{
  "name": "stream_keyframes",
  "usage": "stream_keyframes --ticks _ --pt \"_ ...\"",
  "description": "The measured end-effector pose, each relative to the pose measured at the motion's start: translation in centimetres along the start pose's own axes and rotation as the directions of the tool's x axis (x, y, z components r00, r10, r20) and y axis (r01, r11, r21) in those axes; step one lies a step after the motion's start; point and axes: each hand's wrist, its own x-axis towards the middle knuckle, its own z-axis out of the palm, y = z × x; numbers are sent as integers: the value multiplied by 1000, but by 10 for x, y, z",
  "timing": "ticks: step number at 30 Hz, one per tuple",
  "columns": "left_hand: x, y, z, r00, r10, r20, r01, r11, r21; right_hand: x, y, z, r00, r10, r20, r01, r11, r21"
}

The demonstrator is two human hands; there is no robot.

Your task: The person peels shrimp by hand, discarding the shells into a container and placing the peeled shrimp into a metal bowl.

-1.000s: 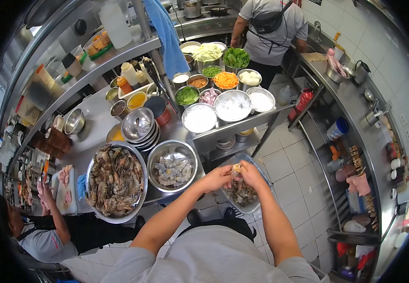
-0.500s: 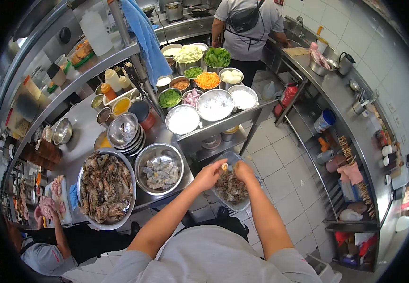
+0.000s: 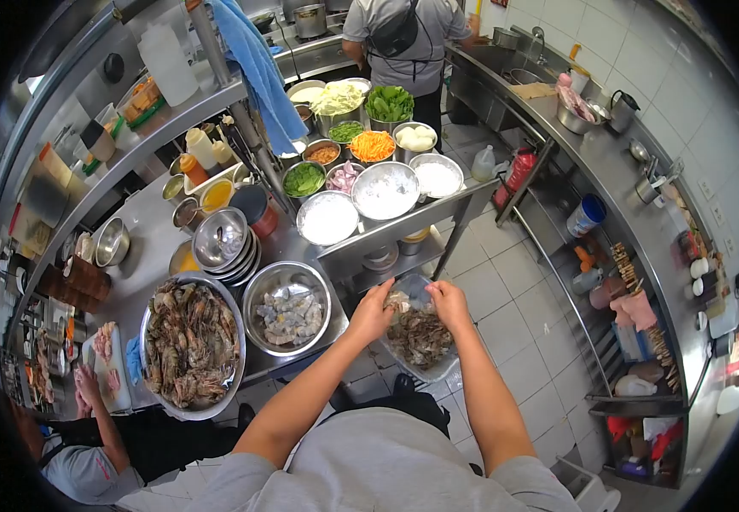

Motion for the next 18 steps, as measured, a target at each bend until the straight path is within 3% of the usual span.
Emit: stream_keyframes --ticks 2,6,8,9,11,12,13,14,16,17,18 --pt "0 -6 2 1000 -25 -3 24 1000 -13 -3 -1 0 999 33 -32 -40 967 -250" --pt "1 -11 4 999 -3 -48 -1 997 -82 -5 -1 1 992 -53 118 89 942 -324" --pt "3 -13 5 998 -22 -51 16 994 -105 -15 -10 7 954 -270 129 292 936 -199" --pt "5 -17 8 998 -23 -53 16 992 -122 -22 -27 6 954 -270 130 292 936 -198" --pt "5 -16 9 998 -24 -54 16 990 -141 -33 -62 5 923 -300 241 303 953 25" --pt "5 -13 8 995 -90 32 96 953 -287 -34 -63 9 923 -299 241 302 953 25" --pt "6 -9 6 982 -140 128 181 891 -417 -33 -63 13 868 -428 252 461 883 -90" --pt "8 -8 3 982 -136 129 178 891 -417 -32 -65 15 791 -545 278 602 773 -200" --pt "10 -10 -5 895 -125 427 425 523 -738 -31 -68 15 838 -476 266 534 814 -229" --pt "8 -12 -10 896 -126 425 424 523 -739 -30 -69 15 879 -402 255 462 850 -254" --pt "5 -10 -18 851 -209 482 521 454 -723 -29 -68 17 879 -401 257 462 850 -253"
